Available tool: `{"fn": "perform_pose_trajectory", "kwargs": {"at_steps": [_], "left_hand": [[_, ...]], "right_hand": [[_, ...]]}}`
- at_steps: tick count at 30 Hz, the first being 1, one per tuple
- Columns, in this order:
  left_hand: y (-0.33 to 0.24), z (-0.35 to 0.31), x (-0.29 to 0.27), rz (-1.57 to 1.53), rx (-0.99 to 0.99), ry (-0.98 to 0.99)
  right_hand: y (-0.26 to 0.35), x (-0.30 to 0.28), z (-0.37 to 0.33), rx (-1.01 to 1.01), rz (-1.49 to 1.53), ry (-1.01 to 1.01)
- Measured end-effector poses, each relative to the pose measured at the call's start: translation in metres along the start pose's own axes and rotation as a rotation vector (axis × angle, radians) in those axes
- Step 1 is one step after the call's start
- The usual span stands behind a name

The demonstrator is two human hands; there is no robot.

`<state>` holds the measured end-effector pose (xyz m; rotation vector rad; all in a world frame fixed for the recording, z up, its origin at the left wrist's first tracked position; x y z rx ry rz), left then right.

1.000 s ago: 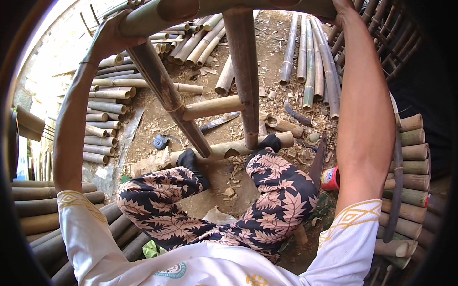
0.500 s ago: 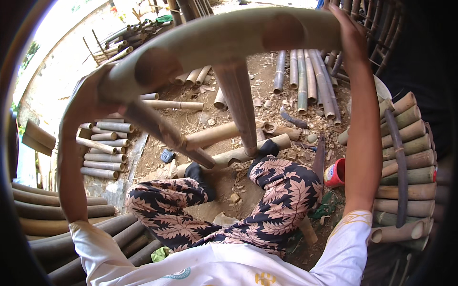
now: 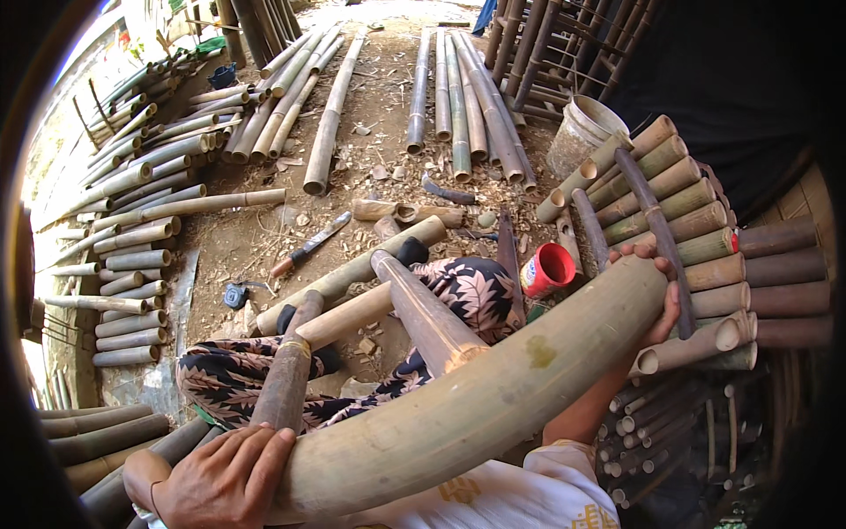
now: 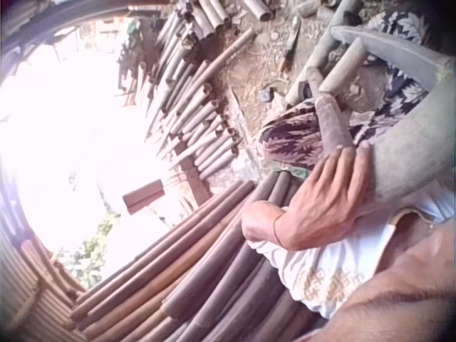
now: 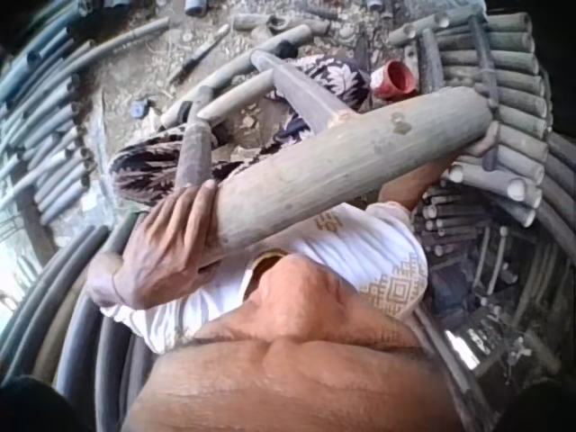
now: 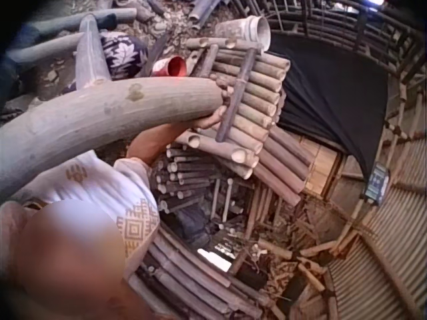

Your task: The person assembles bamboo pieces by fitting a crossbar into holes, measures a bamboo pole with a tape measure, and saws a section of a bamboo pole by hand.

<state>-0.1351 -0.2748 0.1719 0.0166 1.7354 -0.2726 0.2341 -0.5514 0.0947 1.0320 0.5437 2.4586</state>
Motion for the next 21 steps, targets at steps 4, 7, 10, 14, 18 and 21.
{"fn": "perform_pose_trajectory", "kwargs": {"at_steps": [4, 7, 10, 14, 18, 21], "left_hand": [[-0.001, -0.007, -0.001, 0.010, -0.007, -0.028], [0.016, 0.003, -0.022, 0.004, -0.027, -0.036], [0.062, -0.011, -0.049, -0.005, -0.119, -0.081], [0.165, -0.029, -0.044, -0.533, -0.308, -0.864], [0.325, -0.125, 0.093, -0.246, -0.525, -1.088], [0.320, -0.013, 0.167, -0.853, -0.593, -1.170]], "right_hand": [[0.003, 0.002, 0.009, 0.009, -0.014, 0.054], [-0.004, 0.013, 0.022, 0.083, -0.034, 0.040], [-0.025, 0.039, 0.060, 0.109, -0.265, -0.040], [-0.048, 0.096, 0.138, -0.023, -0.650, 0.180], [-0.112, 0.127, 0.188, -0.108, -0.761, 0.109], [-0.125, 0.139, 0.186, -0.714, -0.820, -0.015]]}}
Point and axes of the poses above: each hand's wrist, its own z-axis towards the middle knuckle, its own x-axis out of the palm, y = z × x, the point moved 5 cm from there along z, towards the middle knuckle, and after that the axes turned 12 degrees about z, right-handed, at the moved point
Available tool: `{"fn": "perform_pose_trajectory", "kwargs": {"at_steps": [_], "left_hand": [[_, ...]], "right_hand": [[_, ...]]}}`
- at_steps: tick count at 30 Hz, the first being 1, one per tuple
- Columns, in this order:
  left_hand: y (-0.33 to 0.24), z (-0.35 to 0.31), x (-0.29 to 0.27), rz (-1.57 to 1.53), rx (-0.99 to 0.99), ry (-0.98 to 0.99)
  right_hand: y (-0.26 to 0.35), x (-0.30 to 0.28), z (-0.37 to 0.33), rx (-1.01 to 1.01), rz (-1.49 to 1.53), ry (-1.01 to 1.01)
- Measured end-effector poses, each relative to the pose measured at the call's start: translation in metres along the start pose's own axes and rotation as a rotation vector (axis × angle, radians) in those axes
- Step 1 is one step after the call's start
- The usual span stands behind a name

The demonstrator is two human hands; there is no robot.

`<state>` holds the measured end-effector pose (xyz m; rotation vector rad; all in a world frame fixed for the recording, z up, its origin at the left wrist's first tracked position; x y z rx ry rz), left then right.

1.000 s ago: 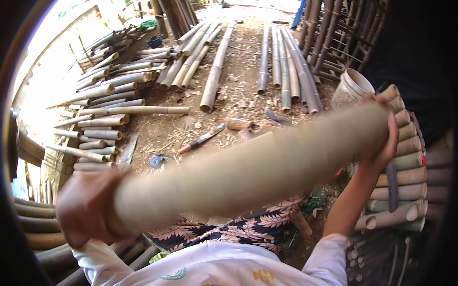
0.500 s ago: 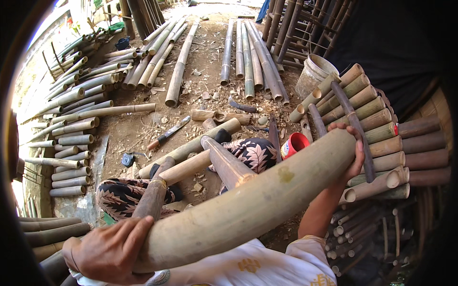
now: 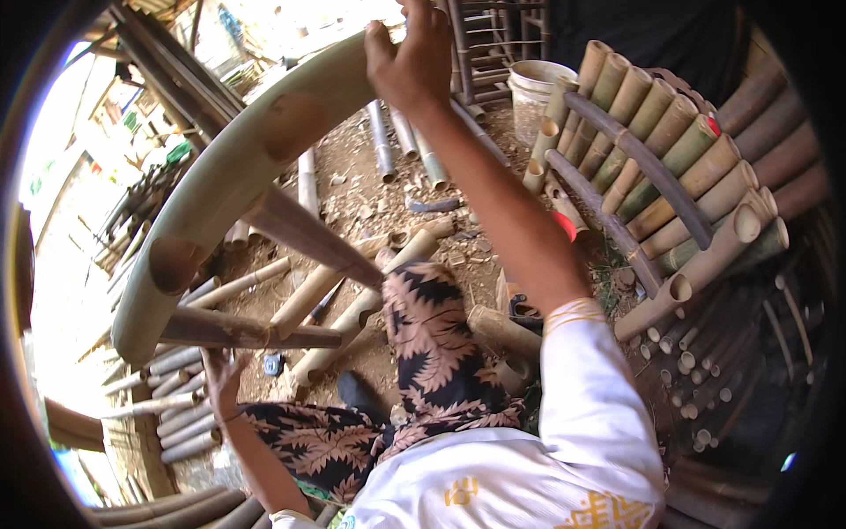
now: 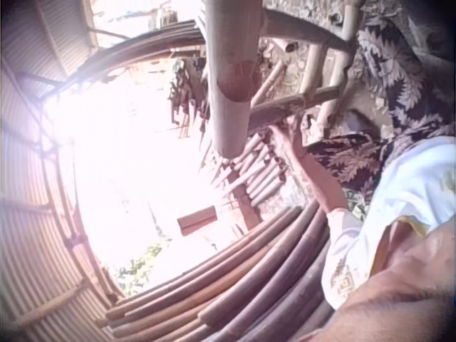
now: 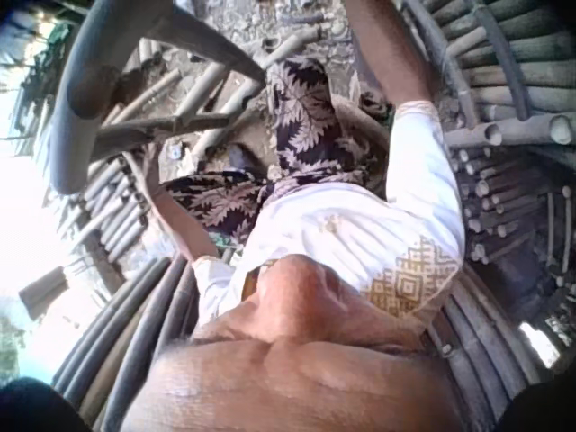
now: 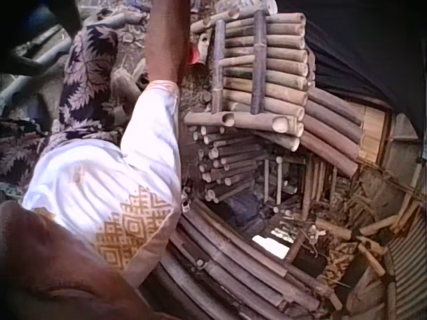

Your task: The person assembles bamboo pieces by fitting a crossbar into holes, measures a bamboo pole with a tape measure, and saws a section of a bamboo pole by hand.

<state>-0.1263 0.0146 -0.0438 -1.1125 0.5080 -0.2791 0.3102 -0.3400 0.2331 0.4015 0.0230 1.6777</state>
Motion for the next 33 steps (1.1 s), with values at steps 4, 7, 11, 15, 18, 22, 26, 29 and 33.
{"fn": "perform_pose_trajectory", "kwargs": {"at_steps": [4, 7, 11, 15, 18, 22, 26, 29, 33], "left_hand": [[-0.085, 0.040, 0.089, -0.082, 0.123, -0.226], [-0.145, 0.067, 0.149, -0.063, 0.240, -0.125], [-0.221, 0.092, 0.258, 0.114, 0.379, -0.029], [-0.336, 0.053, 0.373, 0.240, 0.665, 0.302], [-0.386, 0.021, 0.430, 0.303, 1.017, 0.541], [-0.436, 0.001, 0.444, 0.159, 1.292, 0.645], [-0.396, 0.084, 0.395, 0.228, 1.083, 0.595], [-0.290, 0.159, 0.344, 0.497, 0.866, 0.573], [-0.116, 0.232, 0.196, 0.875, 0.267, 0.675]], "right_hand": [[0.110, -0.017, -0.112, -0.262, 0.135, 0.371], [0.111, 0.021, -0.200, -0.020, 0.180, 1.023], [0.002, 0.039, -0.228, 0.122, -0.300, 1.292], [-0.064, 0.000, -0.227, 0.469, -0.146, 1.208], [-0.074, -0.051, -0.196, 0.448, -0.361, 0.770], [-0.090, -0.152, -0.148, 0.451, -0.698, 0.172], [-0.108, -0.251, -0.115, 0.490, -0.760, -0.219], [-0.122, -0.318, -0.101, 0.447, -0.722, -0.405], [-0.170, -0.364, -0.125, 0.400, -0.732, -0.497]]}}
Point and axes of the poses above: each hand's wrist, its own z-axis towards the middle knuckle, its own x-axis out of the palm, y = z × x, the point moved 5 cm from there along z, towards the middle knuckle, and after that the axes turned 12 degrees about z, right-handed, at the moved point
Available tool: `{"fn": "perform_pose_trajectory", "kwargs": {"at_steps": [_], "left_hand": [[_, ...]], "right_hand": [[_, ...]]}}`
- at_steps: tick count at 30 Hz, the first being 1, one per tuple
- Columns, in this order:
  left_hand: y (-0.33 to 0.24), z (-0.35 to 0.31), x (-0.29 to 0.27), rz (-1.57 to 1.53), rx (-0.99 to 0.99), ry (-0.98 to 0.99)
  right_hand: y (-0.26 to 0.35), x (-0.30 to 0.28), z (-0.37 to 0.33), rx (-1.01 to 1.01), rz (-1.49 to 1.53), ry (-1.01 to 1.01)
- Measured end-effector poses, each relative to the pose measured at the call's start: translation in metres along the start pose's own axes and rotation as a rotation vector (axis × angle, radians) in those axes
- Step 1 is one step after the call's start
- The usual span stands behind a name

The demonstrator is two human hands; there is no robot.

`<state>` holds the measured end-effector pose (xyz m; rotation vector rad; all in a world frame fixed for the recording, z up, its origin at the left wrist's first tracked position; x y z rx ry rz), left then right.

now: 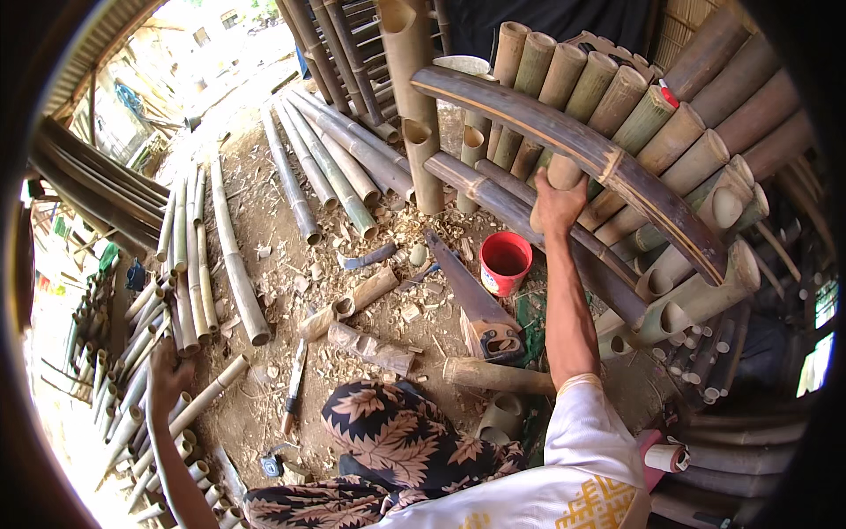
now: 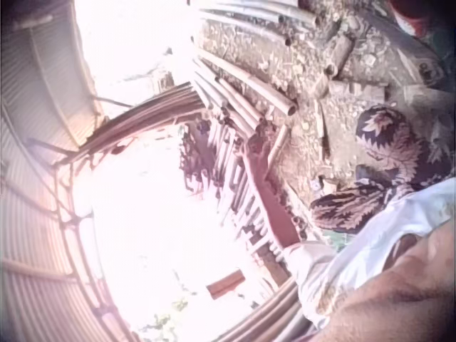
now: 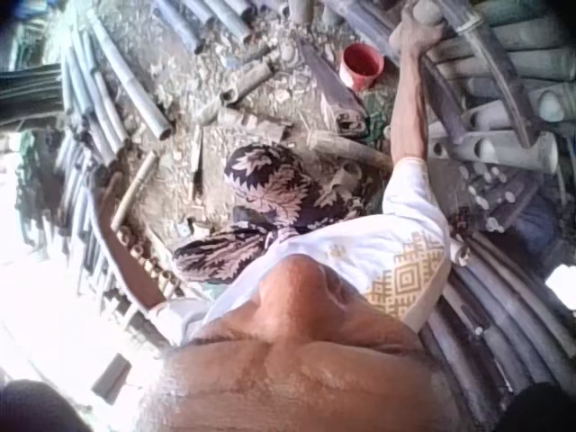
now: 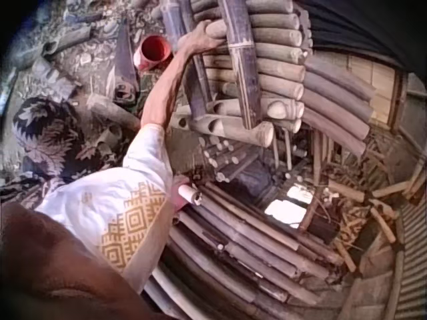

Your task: The person assembles bamboo pieces by fitting a crossbar into holes, measures a bamboo pole with a tape measure, and saws a section of a bamboo pole by hand.

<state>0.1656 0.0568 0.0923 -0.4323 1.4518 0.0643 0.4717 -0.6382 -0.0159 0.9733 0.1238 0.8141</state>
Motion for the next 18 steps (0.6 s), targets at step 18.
{"fn": "perform_pose_trajectory", "kwargs": {"at_steps": [18], "left_hand": [[0.193, -0.093, 0.143, -0.153, -0.543, 0.480]], "right_hand": [[-0.188, -0.048, -0.005, 0.386, -0.148, 0.014]]}}
Point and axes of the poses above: each hand's wrist, its own z-axis towards the middle knuckle, its own x-axis out of the palm, y = z × x, the point moved 5 cm from there along z, towards the middle knuckle, and after that the axes turned 12 degrees about z, right-handed, at the moved point
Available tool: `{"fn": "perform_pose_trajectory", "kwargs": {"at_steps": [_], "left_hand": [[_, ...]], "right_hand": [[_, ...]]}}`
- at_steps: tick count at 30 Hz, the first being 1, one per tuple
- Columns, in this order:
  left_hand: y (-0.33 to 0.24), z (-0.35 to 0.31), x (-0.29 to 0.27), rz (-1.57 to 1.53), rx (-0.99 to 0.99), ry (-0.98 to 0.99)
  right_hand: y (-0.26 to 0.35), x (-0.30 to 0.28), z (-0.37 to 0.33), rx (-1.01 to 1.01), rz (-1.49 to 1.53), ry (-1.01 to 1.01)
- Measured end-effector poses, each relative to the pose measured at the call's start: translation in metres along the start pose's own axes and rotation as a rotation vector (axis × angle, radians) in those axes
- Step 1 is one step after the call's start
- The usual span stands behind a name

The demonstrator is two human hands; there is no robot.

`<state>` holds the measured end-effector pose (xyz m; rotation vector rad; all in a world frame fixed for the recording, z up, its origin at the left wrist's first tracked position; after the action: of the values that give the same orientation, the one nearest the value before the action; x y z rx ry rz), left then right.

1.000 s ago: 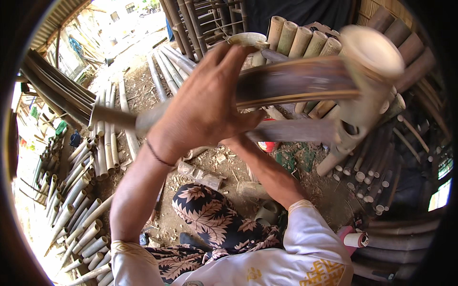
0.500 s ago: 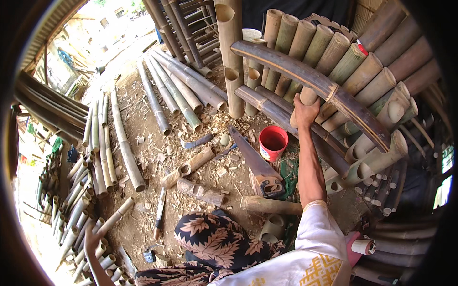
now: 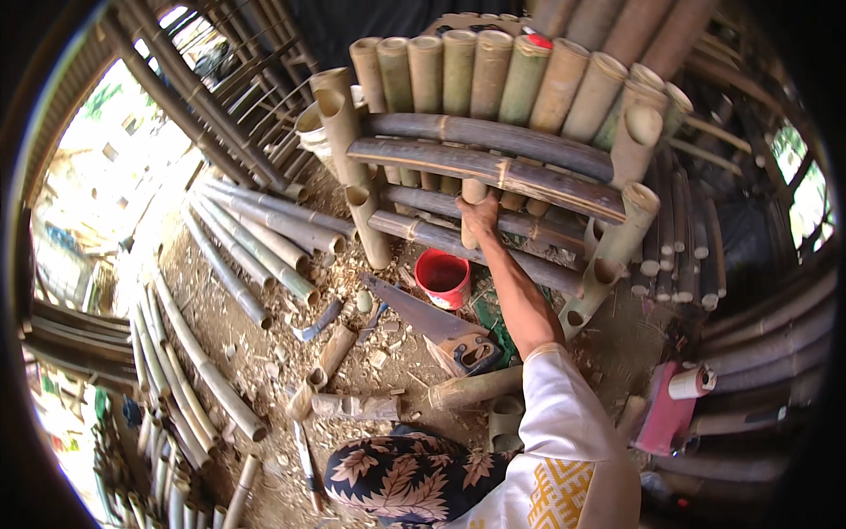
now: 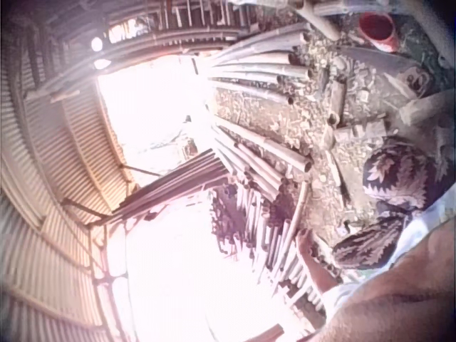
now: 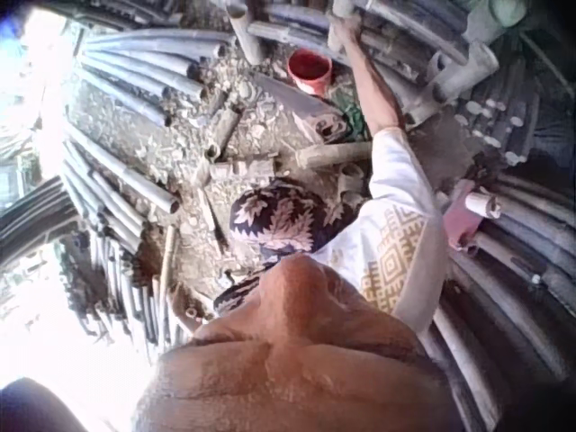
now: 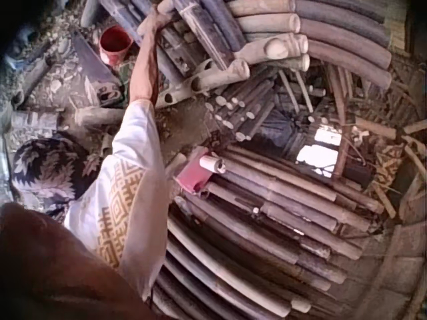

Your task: The person assembles bamboo pieces by fitting a crossbar into holes, measures a bamboo pole with a tape measure, and saws a section of a bamboo pole by hand.

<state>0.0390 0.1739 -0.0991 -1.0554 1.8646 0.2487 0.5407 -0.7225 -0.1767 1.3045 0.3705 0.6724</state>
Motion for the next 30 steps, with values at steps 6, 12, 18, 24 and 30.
{"fn": "perform_pose_trajectory", "kwargs": {"at_steps": [6, 12, 18, 24, 30], "left_hand": [[-0.060, 0.041, 0.030, 0.074, 0.088, 0.024], [-0.096, 0.066, 0.056, 0.138, 0.137, 0.045], [-0.102, 0.089, 0.076, 0.155, 0.198, 0.067], [-0.006, 0.092, 0.060, 0.042, 0.303, 0.048], [-0.128, -0.002, 0.093, 0.413, 0.432, 0.074]], "right_hand": [[0.007, 0.009, -0.011, 0.038, -0.013, -0.005], [-0.002, 0.031, -0.013, -0.050, -0.053, -0.002], [0.013, 0.009, -0.045, -0.093, -0.409, -0.030], [0.047, -0.042, -0.295, -0.531, -0.323, 0.785], [-0.047, -0.185, -0.376, -0.514, -0.909, 1.112]]}}
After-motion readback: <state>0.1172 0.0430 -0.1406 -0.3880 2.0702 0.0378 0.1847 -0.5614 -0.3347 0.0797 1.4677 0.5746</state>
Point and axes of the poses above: each hand's wrist, its own z-axis towards the middle knuckle, its own x-axis out of the palm, y = z × x, the point moved 5 cm from there along z, towards the middle knuckle, and after that the axes turned 12 degrees about z, right-handed, at the moved point
